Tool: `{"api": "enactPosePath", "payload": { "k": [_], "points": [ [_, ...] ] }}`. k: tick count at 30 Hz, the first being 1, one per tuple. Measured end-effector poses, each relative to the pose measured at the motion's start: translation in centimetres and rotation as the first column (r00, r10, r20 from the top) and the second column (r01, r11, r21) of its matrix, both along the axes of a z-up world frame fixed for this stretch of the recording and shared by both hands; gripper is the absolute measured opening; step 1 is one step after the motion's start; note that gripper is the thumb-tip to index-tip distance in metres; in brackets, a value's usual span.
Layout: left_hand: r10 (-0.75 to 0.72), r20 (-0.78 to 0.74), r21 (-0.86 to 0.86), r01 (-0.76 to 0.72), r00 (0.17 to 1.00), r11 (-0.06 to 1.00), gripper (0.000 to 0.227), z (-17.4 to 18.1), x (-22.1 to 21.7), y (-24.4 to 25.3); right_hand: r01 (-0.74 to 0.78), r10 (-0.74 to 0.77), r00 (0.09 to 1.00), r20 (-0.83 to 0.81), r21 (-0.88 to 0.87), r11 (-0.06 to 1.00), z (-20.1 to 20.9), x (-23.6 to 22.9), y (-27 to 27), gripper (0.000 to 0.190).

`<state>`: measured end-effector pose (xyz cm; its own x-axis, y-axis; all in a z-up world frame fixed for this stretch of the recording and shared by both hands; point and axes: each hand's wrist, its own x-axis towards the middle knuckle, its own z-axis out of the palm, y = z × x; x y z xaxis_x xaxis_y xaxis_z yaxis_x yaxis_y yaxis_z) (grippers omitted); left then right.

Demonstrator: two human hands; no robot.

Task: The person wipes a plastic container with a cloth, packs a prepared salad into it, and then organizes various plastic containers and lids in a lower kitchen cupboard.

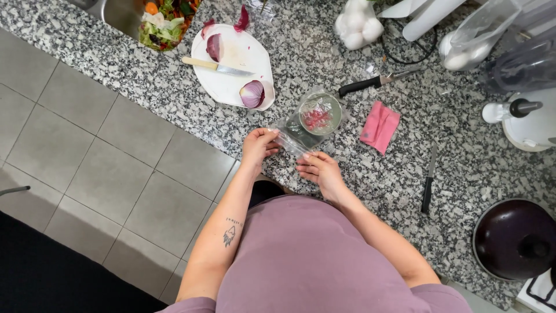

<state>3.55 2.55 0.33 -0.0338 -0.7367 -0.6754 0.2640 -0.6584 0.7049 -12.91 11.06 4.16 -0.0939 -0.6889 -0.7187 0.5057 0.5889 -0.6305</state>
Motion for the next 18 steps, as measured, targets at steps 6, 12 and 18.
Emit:
{"api": "enactPosePath", "payload": {
  "k": [6,12,18],
  "points": [
    [-0.214,-0.002,0.009,0.214,0.977,0.977,0.033,0.2,-0.4,1.0,0.073,-0.071,0.996,-0.045,0.056,0.996,1.3,-2.3,0.1,0.024],
    [-0.471,-0.010,-0.048,0.470,0.882,0.881,0.048,-0.6,-3.2,3.4,0.197,-0.199,0.980,0.020,0.071,0.978,1.1,-3.5,1.6,0.031],
    [-0.470,0.082,-0.043,0.474,0.879,0.879,0.053,-0.7,-3.8,3.9,0.126,-0.123,0.991,-0.045,0.074,0.989,-0.7,-3.8,2.2,0.033]
  ]
}}
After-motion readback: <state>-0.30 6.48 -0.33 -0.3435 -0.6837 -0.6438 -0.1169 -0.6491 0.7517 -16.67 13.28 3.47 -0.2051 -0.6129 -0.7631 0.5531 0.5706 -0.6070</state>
